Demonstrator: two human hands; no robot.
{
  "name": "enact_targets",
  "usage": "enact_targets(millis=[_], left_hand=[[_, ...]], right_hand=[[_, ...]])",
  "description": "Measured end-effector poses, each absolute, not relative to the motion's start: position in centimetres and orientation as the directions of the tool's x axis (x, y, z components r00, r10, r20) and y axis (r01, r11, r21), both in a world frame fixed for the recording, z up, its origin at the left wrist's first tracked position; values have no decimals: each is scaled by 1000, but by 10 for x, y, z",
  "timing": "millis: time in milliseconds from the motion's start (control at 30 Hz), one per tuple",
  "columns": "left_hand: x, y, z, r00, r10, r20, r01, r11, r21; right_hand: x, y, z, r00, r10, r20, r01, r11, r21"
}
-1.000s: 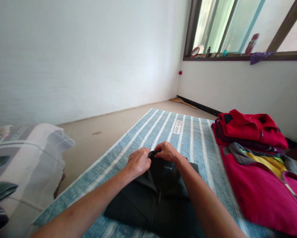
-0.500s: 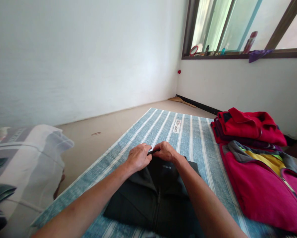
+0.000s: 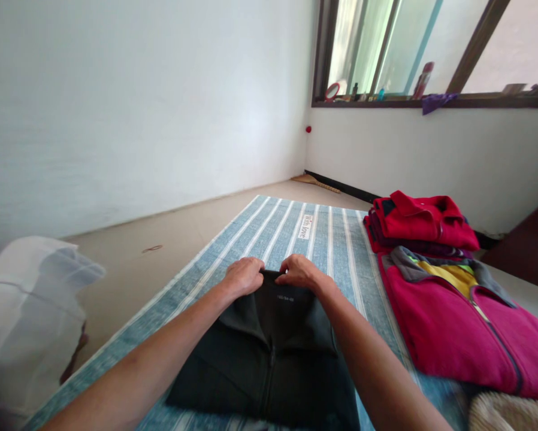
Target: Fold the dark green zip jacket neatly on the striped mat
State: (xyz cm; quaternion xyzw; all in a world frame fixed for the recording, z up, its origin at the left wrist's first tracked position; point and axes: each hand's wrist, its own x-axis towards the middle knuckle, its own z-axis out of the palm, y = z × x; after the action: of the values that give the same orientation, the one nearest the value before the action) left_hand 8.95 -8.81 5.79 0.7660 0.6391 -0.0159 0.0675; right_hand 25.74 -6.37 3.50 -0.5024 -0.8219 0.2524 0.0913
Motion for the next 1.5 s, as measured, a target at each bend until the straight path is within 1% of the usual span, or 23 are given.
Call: enact_targets(millis=[133, 233, 333, 433, 467, 533, 667, 767, 867, 1067, 1233, 1300, 1367, 1433, 1500], left_hand=[[88, -84, 52, 208, 974, -92, 973, -197, 117], [84, -83, 47, 194, 977, -85, 971, -179, 156], [80, -83, 43, 185, 980, -77, 968, -168, 186], [77, -79, 41, 201, 975, -96, 965, -179, 194], [77, -78, 40, 207, 973, -106, 964, -185, 190], [76, -75, 39, 220, 968, -117, 963, -197, 182], [76, -73, 37, 231, 967, -105, 960, -209, 184], [76, -73, 35, 238, 967, -95, 958, -218, 185], [75, -73, 34, 246, 965, -88, 957, -228, 182], [75, -71, 32, 278, 959, -54, 950, -266, 166], [73, -77, 38, 303, 953, -27, 944, -296, 144], [70, -85, 46, 368, 929, 37, 920, -370, 126], [65, -95, 56, 515, 852, 89, 846, -523, 107], [60, -104, 65, 679, 732, 45, 724, -679, 120], [56, -109, 69, 770, 633, -75, 636, -753, 168]], right_hand=[[262, -68, 38, -431, 894, -127, 836, 342, -428], [258, -75, 41, -379, 919, -113, 879, 319, -354], [249, -89, 46, -329, 943, -48, 911, 303, -278], [233, -117, 51, -351, 933, 76, 907, 359, -219], [226, -129, 52, -381, 918, 107, 894, 396, -212], [212, -152, 51, -427, 898, 109, 868, 440, -230], [194, -188, 45, -367, 927, 78, 888, 374, -269], [192, -200, 39, -359, 928, 101, 884, 373, -282], [195, -206, 32, -373, 913, 167, 880, 405, -248], [197, -209, 13, -442, 839, 316, 860, 497, -116], [199, -209, 1, -438, 804, 403, 848, 518, -113], [200, -209, 0, -436, 792, 427, 841, 528, -120], [201, -209, 0, -440, 780, 444, 833, 540, -124], [202, -209, -1, -445, 772, 454, 826, 550, -125], [202, -210, -1, -443, 771, 458, 826, 549, -126]])
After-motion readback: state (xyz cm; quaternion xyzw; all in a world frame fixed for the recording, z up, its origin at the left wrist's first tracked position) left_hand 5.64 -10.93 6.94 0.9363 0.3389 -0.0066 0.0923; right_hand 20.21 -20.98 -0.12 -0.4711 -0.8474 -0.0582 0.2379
